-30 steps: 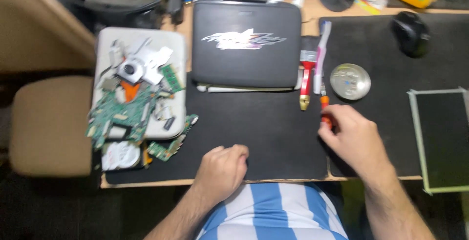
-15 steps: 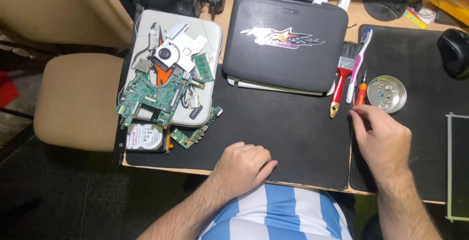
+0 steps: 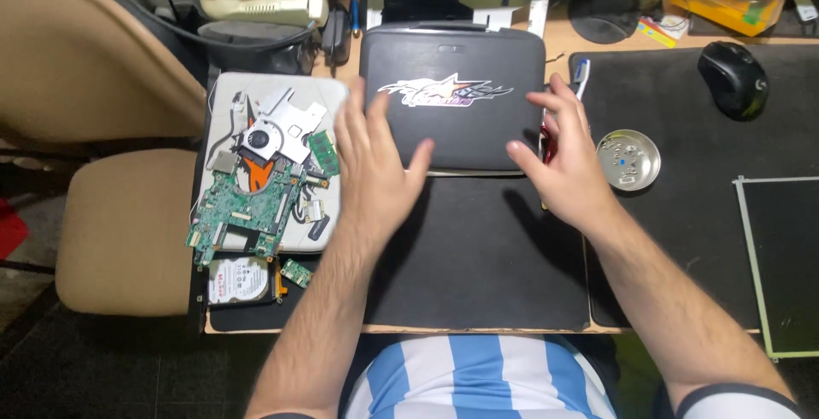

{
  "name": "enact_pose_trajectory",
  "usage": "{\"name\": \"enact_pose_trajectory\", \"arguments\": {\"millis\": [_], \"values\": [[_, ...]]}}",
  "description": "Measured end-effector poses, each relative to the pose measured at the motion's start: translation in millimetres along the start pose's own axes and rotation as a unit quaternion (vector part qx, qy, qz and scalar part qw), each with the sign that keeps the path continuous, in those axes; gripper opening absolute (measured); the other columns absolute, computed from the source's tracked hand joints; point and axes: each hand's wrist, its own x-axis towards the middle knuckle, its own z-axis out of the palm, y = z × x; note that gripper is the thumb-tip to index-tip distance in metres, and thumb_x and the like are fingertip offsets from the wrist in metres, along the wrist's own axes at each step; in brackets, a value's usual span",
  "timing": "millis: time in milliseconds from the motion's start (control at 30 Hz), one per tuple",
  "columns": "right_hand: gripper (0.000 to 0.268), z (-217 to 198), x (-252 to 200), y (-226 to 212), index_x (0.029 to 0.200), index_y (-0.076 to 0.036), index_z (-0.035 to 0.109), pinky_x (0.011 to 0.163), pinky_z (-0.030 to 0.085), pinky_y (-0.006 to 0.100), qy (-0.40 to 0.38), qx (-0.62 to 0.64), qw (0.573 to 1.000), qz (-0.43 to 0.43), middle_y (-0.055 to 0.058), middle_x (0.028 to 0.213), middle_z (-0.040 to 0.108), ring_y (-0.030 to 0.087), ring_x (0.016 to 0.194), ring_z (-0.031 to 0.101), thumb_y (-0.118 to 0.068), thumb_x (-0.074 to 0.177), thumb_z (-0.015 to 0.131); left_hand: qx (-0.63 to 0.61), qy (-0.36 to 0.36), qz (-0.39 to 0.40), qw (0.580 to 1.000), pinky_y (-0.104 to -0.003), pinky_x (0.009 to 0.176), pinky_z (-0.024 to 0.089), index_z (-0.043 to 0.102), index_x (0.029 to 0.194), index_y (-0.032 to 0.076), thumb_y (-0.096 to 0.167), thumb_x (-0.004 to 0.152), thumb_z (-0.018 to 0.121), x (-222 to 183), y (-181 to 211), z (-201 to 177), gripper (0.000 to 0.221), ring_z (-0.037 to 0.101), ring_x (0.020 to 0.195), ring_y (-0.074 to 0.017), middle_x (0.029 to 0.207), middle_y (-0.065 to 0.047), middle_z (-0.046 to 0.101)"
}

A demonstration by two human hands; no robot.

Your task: Cleaning internal components and preparing the laptop case for assembly.

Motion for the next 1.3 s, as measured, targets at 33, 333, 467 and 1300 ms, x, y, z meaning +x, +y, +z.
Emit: {"name": "enact_pose_trajectory", "arguments": {"millis": [33, 333, 467, 1300], "values": [[0.065, 3.7, 8.5, 2.5, 0.168, 0.004, 0.051, 0.141, 0.028, 0.086, 0.019, 0.043, 0.998, 0.029, 0.050, 0.189, 0.017, 0.075, 0.175, 0.021, -0.007, 0.113, 0.084, 0.035, 0.002, -0.043, 0.998, -0.076, 0.140, 0.036, 0.047, 0.175, -0.003, 0.027, 0.106, 0.104, 13.4, -3.1, 4.7, 0.095, 0.034, 0.170, -0.0626, 0.190, -0.038, 0.028], [0.066, 19.0, 14.3, 57.3, 0.165, -0.009, 0.056, 0.150, 0.013, 0.070, 0.070, 0.230, 0.963, 0.123, 0.036, 0.201, 0.008, 0.057, 0.183, 0.008, 0.000, 0.109, 0.089, -0.010, -0.029, -0.133, 0.991, -0.075, 0.126, 0.045, 0.043, 0.179, -0.001, 0.030, 0.100, 0.107, 41.5, -40.6, 35.7, 0.106, 0.048, 0.152, -0.0542, 0.170, -0.032, 0.057], [0.069, 15.5, 12.5, 53.1, 0.164, -0.012, 0.057, 0.150, 0.015, 0.069, 0.082, 0.244, 0.959, 0.120, 0.034, 0.201, 0.016, 0.056, 0.183, 0.011, -0.001, 0.106, 0.093, -0.067, -0.002, -0.159, 0.985, -0.066, 0.124, 0.045, 0.049, 0.173, 0.002, 0.027, 0.106, 0.102, 39.7, -36.1, 28.2, 0.089, 0.049, 0.150, -0.0472, 0.160, -0.024, 0.064], [0.029, -11.9, -233.2, -8.7, 0.135, -0.007, 0.073, 0.149, 0.041, 0.061, 0.049, 0.297, 0.950, 0.084, 0.030, 0.174, 0.070, 0.051, 0.194, 0.036, -0.005, 0.107, 0.079, -0.091, -0.068, -0.139, 0.984, -0.060, 0.138, 0.044, 0.060, 0.156, 0.003, 0.026, 0.103, 0.092, -193.6, 48.6, -58.3, 0.066, 0.045, 0.176, -0.0473, 0.175, -0.029, 0.046]]}}
